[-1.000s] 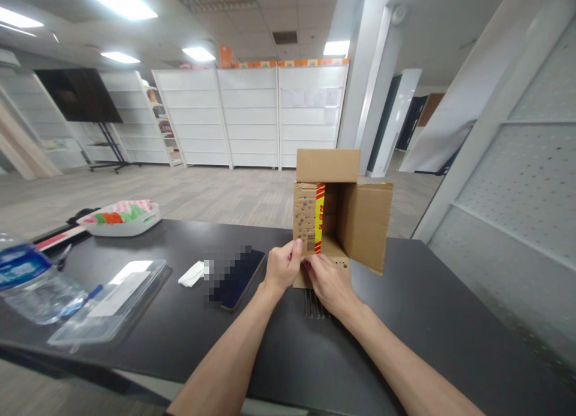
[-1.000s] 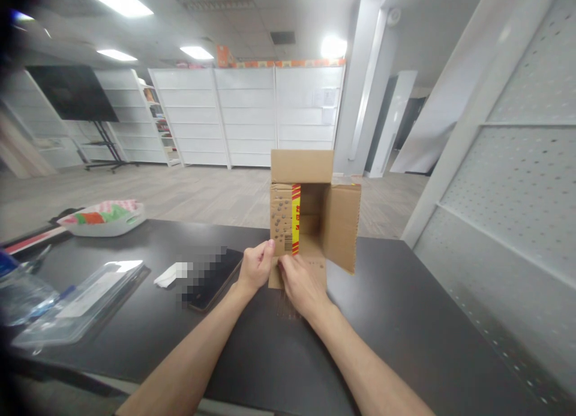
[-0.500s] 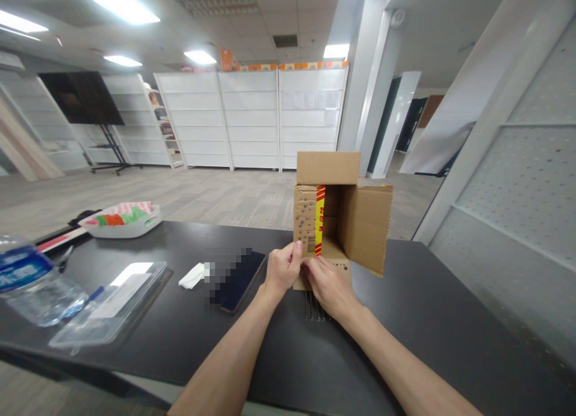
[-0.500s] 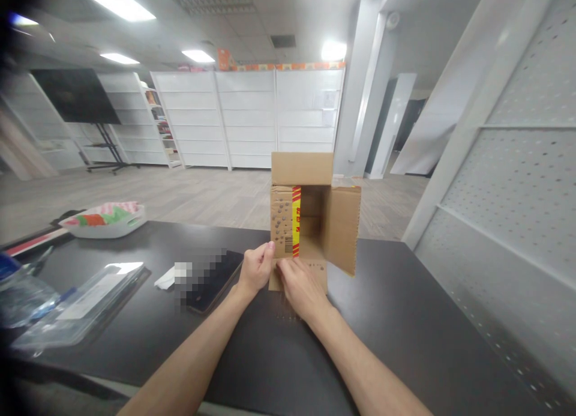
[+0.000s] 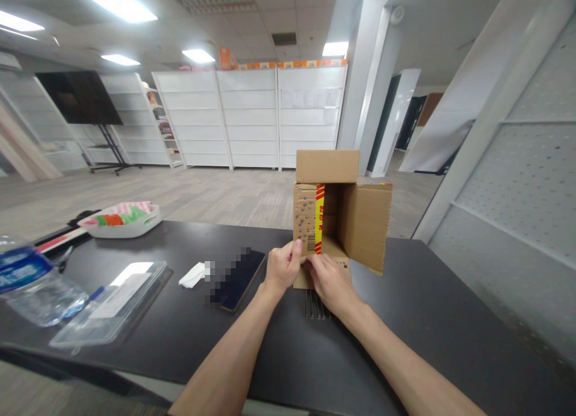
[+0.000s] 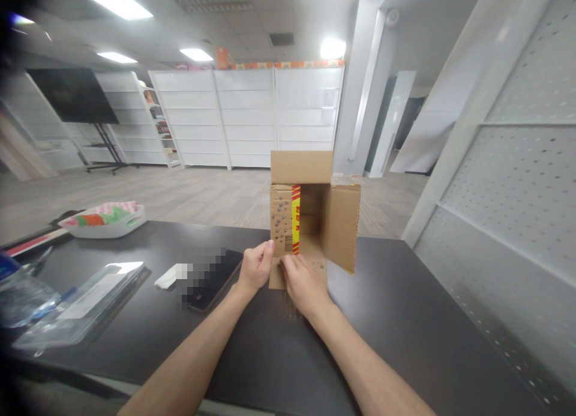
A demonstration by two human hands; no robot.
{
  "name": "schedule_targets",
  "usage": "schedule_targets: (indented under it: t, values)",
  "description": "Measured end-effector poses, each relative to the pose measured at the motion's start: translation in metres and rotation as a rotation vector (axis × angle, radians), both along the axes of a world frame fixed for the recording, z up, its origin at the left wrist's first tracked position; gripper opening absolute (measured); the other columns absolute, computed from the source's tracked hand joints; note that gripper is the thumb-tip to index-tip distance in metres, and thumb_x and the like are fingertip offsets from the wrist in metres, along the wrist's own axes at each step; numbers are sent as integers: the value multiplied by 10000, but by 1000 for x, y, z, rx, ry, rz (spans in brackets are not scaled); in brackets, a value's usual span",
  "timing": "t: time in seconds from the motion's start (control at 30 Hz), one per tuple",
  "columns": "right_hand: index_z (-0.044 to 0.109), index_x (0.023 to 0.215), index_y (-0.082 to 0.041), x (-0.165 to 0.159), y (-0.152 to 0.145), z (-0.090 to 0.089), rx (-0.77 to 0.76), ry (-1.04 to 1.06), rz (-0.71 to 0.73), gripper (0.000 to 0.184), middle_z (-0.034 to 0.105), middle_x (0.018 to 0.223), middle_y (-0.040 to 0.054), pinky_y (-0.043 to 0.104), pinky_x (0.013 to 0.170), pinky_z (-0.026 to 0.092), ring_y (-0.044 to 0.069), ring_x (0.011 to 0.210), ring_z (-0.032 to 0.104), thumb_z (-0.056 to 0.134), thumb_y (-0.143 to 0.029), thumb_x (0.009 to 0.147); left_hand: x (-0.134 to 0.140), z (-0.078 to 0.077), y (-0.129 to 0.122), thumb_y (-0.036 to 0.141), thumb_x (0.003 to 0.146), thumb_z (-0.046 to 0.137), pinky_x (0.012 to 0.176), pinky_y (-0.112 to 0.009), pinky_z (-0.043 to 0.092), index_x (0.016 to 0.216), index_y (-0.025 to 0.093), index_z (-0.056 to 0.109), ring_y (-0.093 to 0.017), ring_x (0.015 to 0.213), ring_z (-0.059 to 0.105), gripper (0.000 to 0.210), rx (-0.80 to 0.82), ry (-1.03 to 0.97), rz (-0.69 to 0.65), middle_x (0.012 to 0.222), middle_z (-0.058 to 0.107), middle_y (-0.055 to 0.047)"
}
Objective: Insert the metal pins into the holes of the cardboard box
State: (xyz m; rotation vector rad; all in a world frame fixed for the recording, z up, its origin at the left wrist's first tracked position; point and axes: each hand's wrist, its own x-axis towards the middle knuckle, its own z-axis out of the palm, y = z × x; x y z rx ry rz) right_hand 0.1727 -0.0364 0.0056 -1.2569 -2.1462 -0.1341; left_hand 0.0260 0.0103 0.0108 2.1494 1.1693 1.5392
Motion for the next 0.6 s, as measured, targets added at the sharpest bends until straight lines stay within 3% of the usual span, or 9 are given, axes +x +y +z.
schedule_targets:
  t: [0.6]
  values:
    - [562, 952, -182, -1, -2, 4, 12, -31, -18, 165, 583, 910, 93, 371, 771, 434, 235, 853, 520, 398, -200, 959, 0, 0, 0, 363, 947, 347, 494, -230, 243, 576, 186, 391, -74, 451, 321, 413, 4, -18, -19, 497, 361, 32]
